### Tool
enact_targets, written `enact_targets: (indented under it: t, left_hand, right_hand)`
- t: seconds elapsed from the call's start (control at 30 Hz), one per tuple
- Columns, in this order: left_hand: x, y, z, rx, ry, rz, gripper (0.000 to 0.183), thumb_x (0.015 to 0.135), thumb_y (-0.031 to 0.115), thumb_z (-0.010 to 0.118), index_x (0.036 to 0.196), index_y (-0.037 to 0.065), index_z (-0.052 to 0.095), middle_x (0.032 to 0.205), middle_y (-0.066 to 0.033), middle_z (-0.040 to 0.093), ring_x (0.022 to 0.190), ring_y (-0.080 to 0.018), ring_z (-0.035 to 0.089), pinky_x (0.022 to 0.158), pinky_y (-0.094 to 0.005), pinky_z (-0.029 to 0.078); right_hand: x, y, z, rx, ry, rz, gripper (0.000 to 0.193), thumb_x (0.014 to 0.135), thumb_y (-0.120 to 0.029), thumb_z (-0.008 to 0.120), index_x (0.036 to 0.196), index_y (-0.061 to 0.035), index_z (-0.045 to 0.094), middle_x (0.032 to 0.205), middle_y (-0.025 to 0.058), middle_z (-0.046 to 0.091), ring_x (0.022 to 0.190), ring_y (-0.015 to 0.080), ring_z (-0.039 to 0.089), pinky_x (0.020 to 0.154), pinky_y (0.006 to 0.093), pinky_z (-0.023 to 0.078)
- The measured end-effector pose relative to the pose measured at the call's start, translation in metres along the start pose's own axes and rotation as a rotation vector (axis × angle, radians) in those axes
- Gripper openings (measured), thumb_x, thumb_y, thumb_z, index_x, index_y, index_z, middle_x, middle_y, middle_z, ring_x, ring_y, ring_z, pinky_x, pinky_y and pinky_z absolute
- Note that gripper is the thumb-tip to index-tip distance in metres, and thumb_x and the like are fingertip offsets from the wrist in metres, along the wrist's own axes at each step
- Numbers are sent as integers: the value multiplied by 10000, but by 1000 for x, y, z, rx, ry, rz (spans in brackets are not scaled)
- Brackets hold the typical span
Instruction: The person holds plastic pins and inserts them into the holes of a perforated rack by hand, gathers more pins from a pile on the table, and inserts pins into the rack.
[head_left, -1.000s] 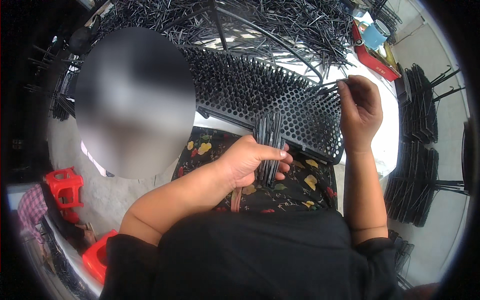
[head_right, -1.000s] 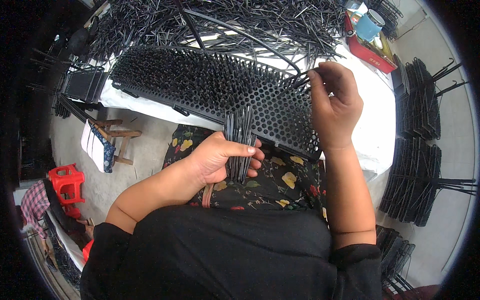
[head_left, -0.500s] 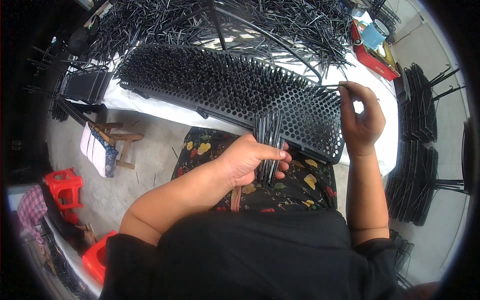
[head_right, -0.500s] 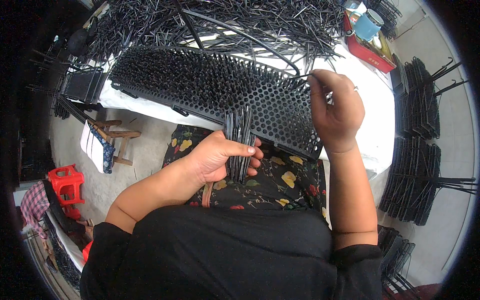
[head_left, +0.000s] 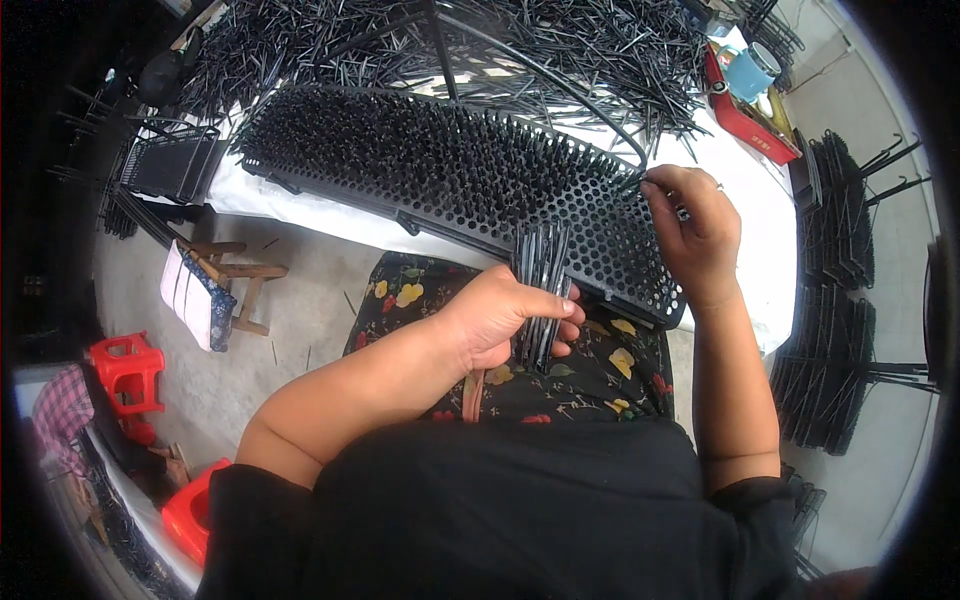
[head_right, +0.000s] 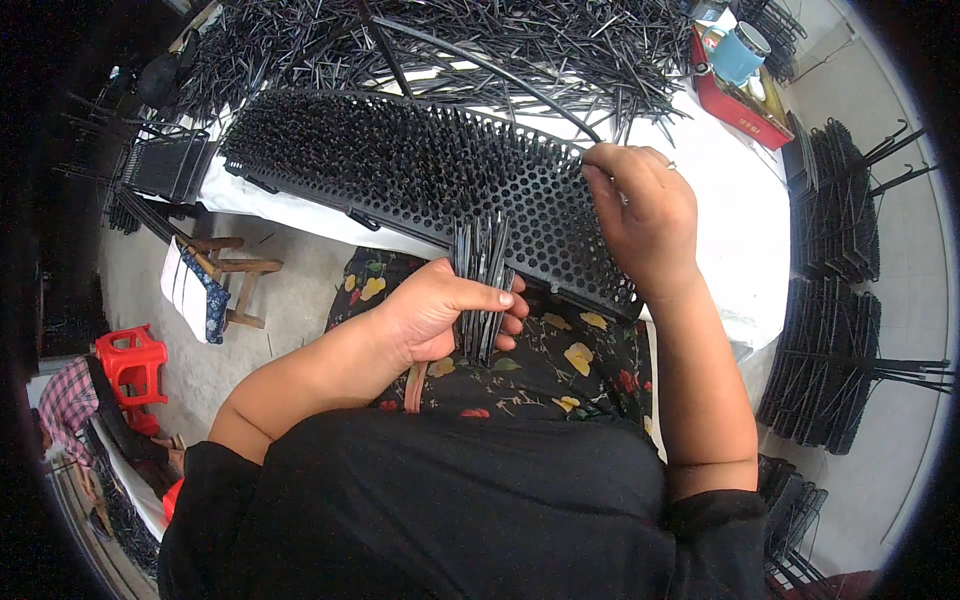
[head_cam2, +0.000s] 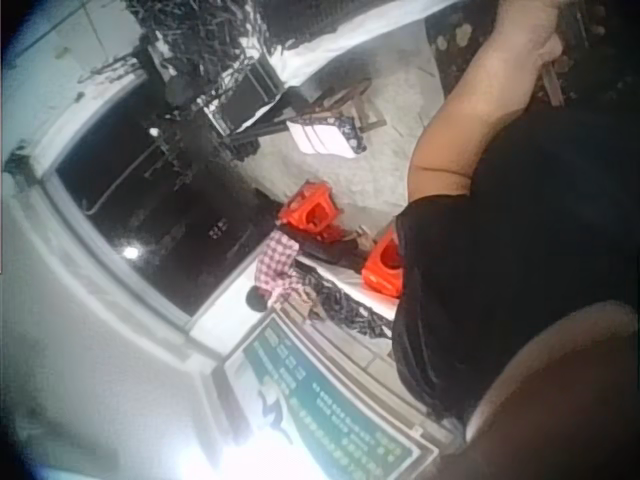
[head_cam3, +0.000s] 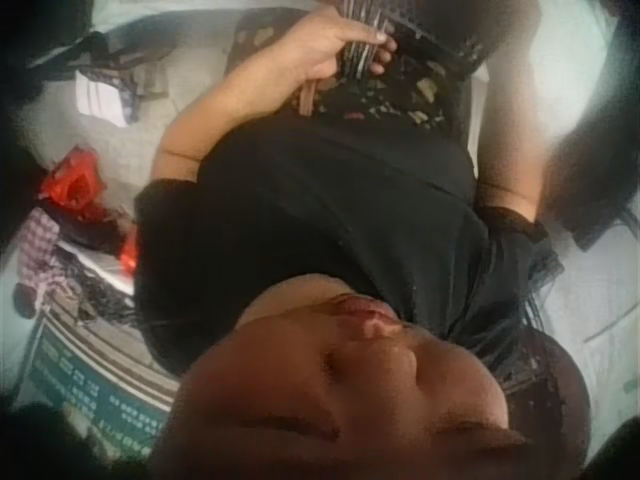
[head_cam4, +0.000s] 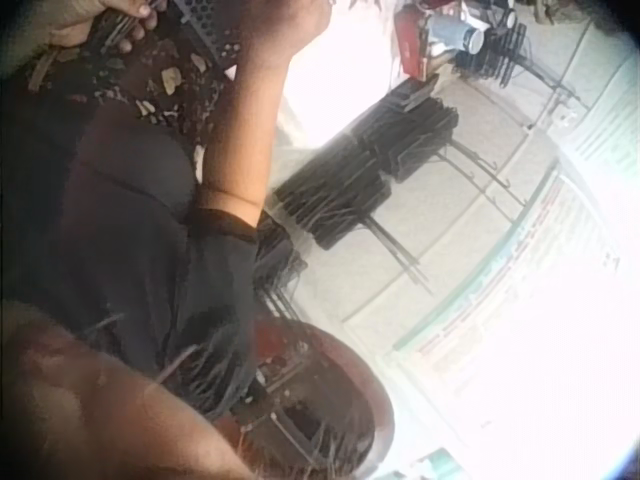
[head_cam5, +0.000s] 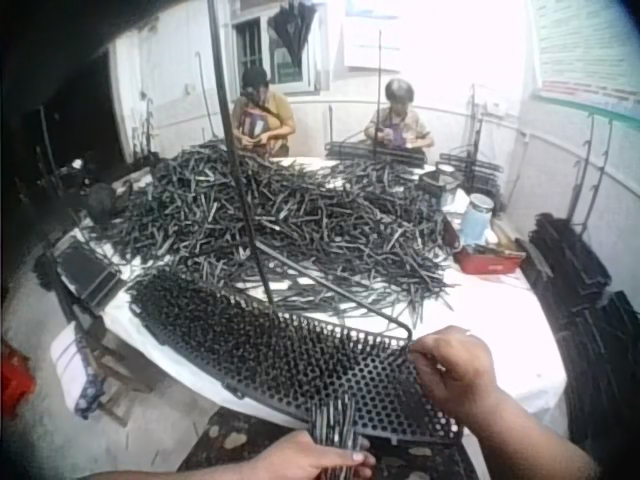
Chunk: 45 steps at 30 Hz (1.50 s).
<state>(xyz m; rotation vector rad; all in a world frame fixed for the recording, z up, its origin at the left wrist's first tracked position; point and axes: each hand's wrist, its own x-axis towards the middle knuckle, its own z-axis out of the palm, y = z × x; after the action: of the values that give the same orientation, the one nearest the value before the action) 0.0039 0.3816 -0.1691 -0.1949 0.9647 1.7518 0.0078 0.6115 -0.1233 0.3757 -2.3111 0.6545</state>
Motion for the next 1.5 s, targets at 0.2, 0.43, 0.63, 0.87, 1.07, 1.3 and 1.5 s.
enact_targets:
  t: [0.2,0.43,0.63,0.87,1.07,1.3,1.5]
  left_hand:
    - [0,1,1,4,-11,2,264,826,11,654,1072,-40,573,914,-167,651,796,-265,667,682,-399,587]
    - [0,1,0,-4,-9,-2,270,820,11,661,1070,-44,574,917,-168,652,803,-265,670,688,-401,591]
    - [0,2,2,-5,6,-14,265,823,9,658,1069,-43,577,923,-169,652,806,-268,671,684,-400,591]
    - [0,1,2,2,5,-5,265,824,18,663,1068,-39,577,921,-165,652,804,-266,670,676,-397,590]
    - [-1,0,1,-2,2,12,267,823,18,666,1067,-42,575,915,-166,651,792,-264,669,671,-395,590]
    - [0,0,2,-7,12,-5,261,821,11,664,1062,-42,578,917,-169,652,796,-263,672,669,-394,592]
    - [1,-3,1,-4,8,-3,256,823,10,658,1061,-46,581,910,-168,654,795,-262,674,669,-390,593]
  right_hand:
    - [8,1,-2,18,-66,148,141,802,-49,692,936,-48,647,831,105,673,717,254,661,633,316,516]
    - [8,6,-8,67,-84,252,152,812,-64,706,953,-37,658,838,97,689,715,202,678,634,286,522]
    - [6,2,-12,54,10,226,154,820,-60,703,967,-42,662,837,89,695,694,176,674,619,272,521]
    - [2,7,-4,32,49,289,185,808,-45,707,990,-48,674,837,94,692,699,173,662,640,271,512]
    - [1,8,-2,-7,26,264,185,794,-56,713,976,-48,687,845,93,682,759,203,652,683,299,507]
    - [-1,13,2,-46,-43,119,336,742,-56,740,1070,-74,668,925,61,686,962,249,597,824,342,475]
    - [5,17,8,-24,-41,50,249,748,-41,730,991,-88,700,853,57,691,906,243,623,803,358,490]
